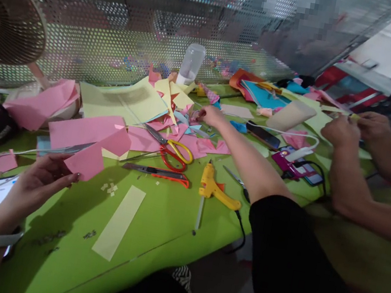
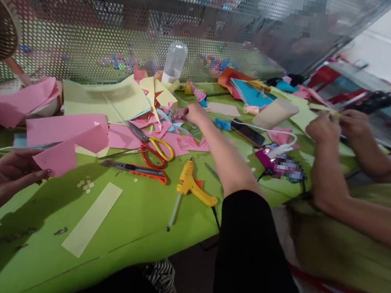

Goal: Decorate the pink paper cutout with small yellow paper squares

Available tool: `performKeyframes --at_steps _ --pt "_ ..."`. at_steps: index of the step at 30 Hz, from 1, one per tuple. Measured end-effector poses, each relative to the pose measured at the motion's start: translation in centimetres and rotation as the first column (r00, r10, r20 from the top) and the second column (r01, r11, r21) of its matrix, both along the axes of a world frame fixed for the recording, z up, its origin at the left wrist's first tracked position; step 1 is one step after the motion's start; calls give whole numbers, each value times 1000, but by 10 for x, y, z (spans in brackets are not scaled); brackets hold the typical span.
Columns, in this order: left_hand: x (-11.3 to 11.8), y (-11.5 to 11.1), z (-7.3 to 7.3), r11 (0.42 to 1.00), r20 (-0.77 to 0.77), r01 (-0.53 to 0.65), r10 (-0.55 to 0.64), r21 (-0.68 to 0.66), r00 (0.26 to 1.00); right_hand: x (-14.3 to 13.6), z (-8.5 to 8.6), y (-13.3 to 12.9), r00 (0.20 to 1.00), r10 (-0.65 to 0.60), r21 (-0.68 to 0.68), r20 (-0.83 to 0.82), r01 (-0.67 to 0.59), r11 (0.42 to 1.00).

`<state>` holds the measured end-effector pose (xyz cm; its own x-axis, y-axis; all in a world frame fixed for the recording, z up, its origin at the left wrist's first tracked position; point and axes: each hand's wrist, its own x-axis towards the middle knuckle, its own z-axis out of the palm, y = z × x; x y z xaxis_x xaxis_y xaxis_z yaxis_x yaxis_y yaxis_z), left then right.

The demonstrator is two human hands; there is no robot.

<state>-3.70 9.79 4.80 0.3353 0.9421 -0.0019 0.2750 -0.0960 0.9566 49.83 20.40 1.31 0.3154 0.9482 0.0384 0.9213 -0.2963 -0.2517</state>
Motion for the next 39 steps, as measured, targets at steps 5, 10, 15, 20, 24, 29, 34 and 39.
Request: performKeyframes --at_steps 5,10,15,20,24,29,34,39 --pt "1 -1 -1 1000 31 2 -3 31 1000 0 5 -9 998 10 137 -63 -2 991" --pt "0 -1 -2 998 62 34 -37 47 997 -5 21 -27 991 18 306 -130 23 952" --pt "-3 1 -3 996 83 83 -85 33 993 -17 33 -42 921 67 454 -384 125 882" --pt "-3 0 -1 995 122 91 -96 44 988 -38 43 -65 935 98 377 -340 41 925" --pt "0 -2 2 993 141 97 -105 63 984 -75 51 -83 986 69 266 149 -107 958" --pt "2 -3 5 992 131 90 -101 91 986 -122 50 -78 911 374 -6 176 -379 925" --pt "4 -3 4 989 90 95 -105 110 990 -136 40 -61 937 323 -97 137 -311 945" --pt "4 -3 2 985 55 117 -125 123 991 -150 26 -41 976 150 -175 155 -122 977"
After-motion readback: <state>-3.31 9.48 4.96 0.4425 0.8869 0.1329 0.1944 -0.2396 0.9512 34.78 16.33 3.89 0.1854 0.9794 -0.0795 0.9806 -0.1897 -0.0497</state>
